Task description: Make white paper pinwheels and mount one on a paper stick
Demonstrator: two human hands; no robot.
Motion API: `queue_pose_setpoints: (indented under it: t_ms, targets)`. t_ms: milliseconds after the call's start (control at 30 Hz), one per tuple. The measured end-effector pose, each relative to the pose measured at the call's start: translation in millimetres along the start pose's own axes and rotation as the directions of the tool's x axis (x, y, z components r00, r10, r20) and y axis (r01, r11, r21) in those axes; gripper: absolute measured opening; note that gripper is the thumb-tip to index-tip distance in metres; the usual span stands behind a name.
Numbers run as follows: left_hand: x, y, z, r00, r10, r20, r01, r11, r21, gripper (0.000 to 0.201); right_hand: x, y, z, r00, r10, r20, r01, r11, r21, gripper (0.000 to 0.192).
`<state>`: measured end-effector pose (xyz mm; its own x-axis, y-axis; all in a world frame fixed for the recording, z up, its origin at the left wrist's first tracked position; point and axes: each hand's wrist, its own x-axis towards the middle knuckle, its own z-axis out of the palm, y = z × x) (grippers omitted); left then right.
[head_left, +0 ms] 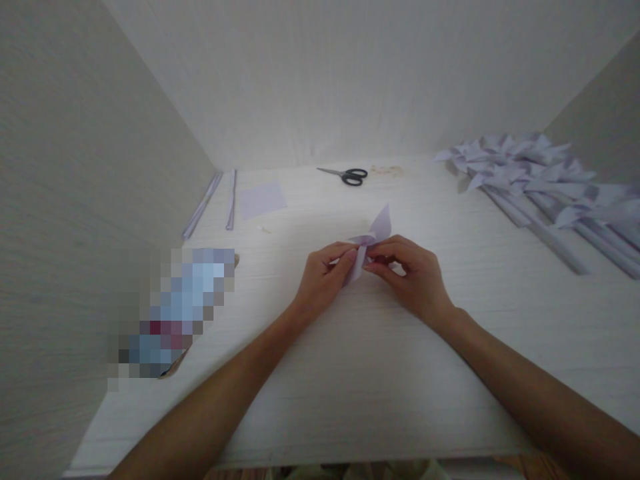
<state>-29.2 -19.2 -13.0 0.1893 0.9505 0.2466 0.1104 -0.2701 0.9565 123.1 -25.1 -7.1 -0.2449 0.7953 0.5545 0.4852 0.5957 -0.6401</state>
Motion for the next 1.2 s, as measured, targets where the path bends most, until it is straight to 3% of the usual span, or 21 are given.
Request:
queue_pose_setpoints:
  t_ms: [467, 767, 1000, 1200]
  targets:
    - [0.1, 3.0, 0.2, 0.997, -0.074, 0.016, 0.074, 0.997, 0.004, 0.022, -1.5, -0.2, 2.2, 0.993, 0.113, 0.041, -0.116, 0.991, 0.066, 0.006]
    - [-0.6, 0.6, 0.4, 0.999, -0.035, 0.006, 0.035, 0.999, -0.004, 0.022, -3.3, 1.7, 3.1, 0.981, 0.192, 0.020, -0.193, 0.977, 0.095, 0.008]
    - [-1.6, -1.7, 1.9, 1.000, -0.011, -0.003, 0.010, 0.999, -0.045, 0.023, -3.6, 0.6, 2.6, 0.966, 0.251, -0.069, -0.248, 0.968, 0.046, 0.011]
    - [-2.5, -1.2, 1.7, 1.000, 0.015, 0.017, -0.015, 1.000, -0.014, 0.023, -4.9, 1.1, 5.1, 0.936, 0.346, -0.070, -0.329, 0.927, 0.182, 0.010]
